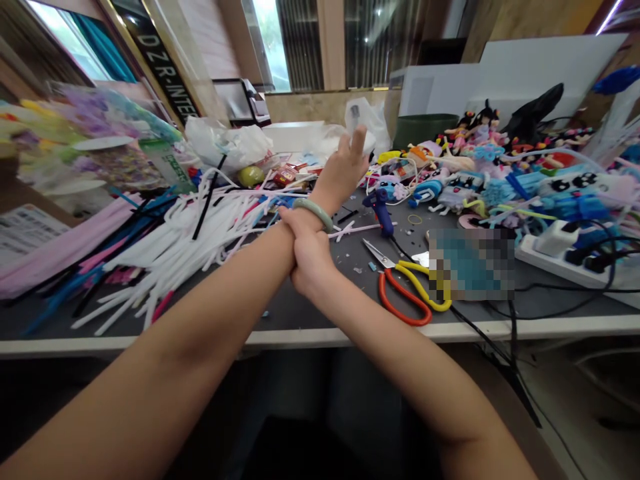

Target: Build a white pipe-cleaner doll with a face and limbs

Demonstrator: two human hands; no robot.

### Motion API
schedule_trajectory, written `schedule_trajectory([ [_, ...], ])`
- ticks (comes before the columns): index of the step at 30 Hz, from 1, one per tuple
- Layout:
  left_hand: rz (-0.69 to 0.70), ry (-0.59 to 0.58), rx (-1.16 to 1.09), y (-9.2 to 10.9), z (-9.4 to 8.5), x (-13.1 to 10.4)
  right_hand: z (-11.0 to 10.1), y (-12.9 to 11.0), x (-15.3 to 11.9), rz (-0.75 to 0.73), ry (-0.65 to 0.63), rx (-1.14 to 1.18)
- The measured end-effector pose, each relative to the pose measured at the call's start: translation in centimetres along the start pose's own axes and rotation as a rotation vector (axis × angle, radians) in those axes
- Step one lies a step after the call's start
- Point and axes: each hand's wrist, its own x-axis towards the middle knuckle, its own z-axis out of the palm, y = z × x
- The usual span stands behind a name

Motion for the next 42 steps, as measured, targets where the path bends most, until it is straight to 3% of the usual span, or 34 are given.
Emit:
schedule_trajectory([
  [3, -0.003, 0.043, -0.010, 1.8, -0.1, -0.2, -0.2, 0.0, -0.8, 0.117, -0.014, 0.116],
  [8, 0.065, 0.072, -0.059, 4.6, -1.2, -0.4, -1.1, -0.8, -1.2, 0.012, -0.155, 0.131],
  [15, -0.202, 0.272, -0.496, 5.2, -4.2, -0.6, -1.5, -1.5, -1.6, -0.008, -0.341, 0.092],
  [17, -0.267, 0.278, -0.523, 5.2, -4.3, -0.5, -1.3, -1.4, -1.8, 0.008, -0.315, 0.094],
  [21, -0.384, 0.192, -0.594, 5.0, -3.3, -0.6, -0.9, -1.1, -1.8, 0.047, -0.130, 0.100],
  [24, -0.319, 0.204, -0.549, 5.1, -2.7, -1.1, -0.7, -1.0, -1.8, 0.032, -0.043, 0.097],
  [27, -0.124, 0.221, -0.398, 5.0, -2.2, -1.5, -0.6, -1.1, -1.9, 0.039, 0.014, 0.050],
  [30, 0.025, 0.145, -0.177, 4.1, -1.3, -1.8, -0.8, -0.8, -1.9, 0.097, 0.010, 0.018],
  [32, 0.027, 0.083, -0.042, 3.0, -0.4, -2.3, -1.0, -0.4, -1.6, 0.134, -0.008, 0.023],
  [37, 0.022, 0.081, -0.005, 0.9, 0.9, -3.7, -1.5, 0.9, -1.0, 0.224, -0.036, 0.001],
  [42, 0.022, 0.106, -0.006, 2.6, -0.4, -3.1, -1.5, 0.9, -1.4, 0.190, -0.014, -0.002],
])
